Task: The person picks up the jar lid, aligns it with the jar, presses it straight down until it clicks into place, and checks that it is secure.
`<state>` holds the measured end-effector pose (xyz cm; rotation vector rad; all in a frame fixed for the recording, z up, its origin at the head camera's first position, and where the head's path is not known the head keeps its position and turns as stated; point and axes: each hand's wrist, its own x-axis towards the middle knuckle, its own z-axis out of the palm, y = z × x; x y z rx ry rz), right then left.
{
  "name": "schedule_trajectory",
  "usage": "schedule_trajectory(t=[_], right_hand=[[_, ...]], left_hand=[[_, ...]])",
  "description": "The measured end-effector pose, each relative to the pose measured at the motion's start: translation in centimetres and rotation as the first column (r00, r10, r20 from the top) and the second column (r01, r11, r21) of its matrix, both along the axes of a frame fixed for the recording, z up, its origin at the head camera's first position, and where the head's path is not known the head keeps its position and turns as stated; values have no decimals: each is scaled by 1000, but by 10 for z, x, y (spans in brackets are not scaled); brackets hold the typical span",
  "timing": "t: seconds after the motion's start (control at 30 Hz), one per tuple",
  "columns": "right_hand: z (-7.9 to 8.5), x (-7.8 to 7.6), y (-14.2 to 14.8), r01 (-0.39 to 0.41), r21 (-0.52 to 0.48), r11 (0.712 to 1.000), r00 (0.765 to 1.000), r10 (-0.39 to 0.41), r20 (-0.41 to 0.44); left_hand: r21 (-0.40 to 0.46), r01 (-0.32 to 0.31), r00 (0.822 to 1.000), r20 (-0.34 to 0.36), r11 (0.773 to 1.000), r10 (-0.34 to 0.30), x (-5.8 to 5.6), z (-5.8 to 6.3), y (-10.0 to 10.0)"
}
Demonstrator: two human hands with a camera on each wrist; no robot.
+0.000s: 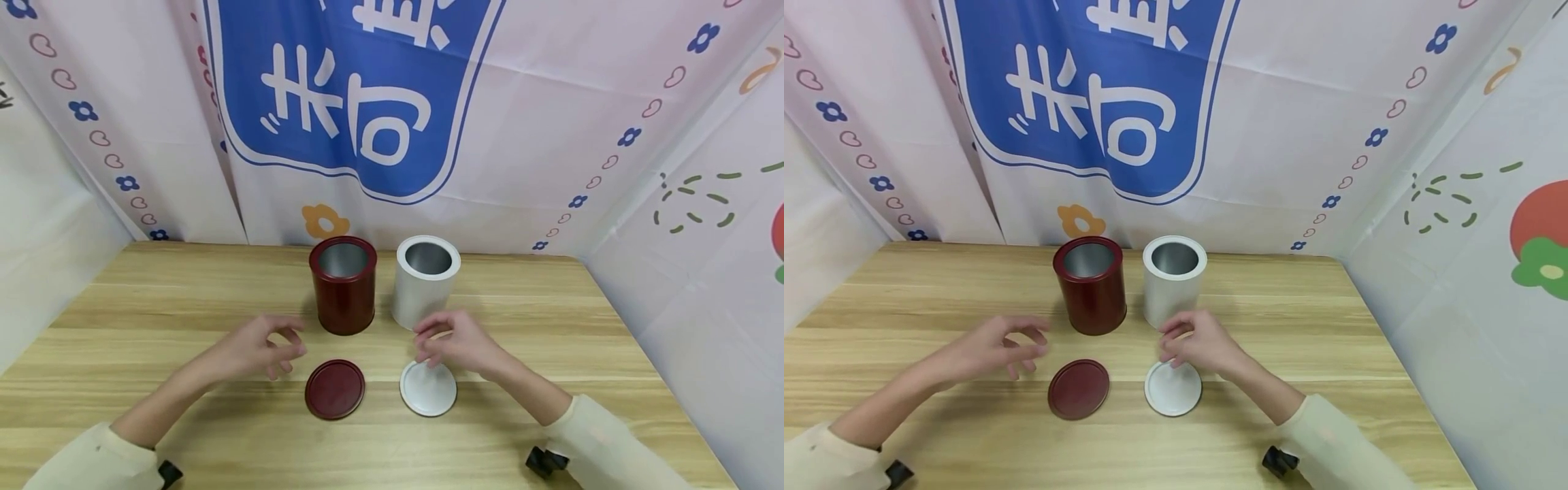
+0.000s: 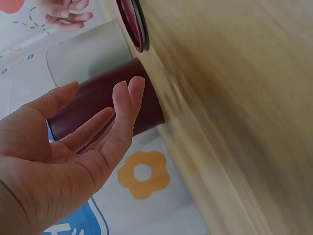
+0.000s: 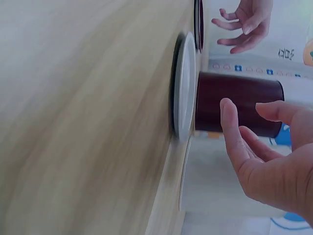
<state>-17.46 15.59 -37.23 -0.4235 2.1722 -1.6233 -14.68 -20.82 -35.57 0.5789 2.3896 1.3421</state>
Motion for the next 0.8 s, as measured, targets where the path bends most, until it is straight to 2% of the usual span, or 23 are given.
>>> schedule_trajectory(t=[0.3,0.63,0.8], right_hand=[[-3,-3,-24,-112,-27,993,993,113,37],[-7,-6,-44,-182,-28,983,976,184,118],[-6,-4,-52,-202,-13,979,965,201,166]], left_hand=[[-1,-3,998,58,1000,3,-1,-6,5],[-6,20,995,102,1000,-19,-5,-8,14],[24,16,986,167,1000,-20,-5,-12,18]])
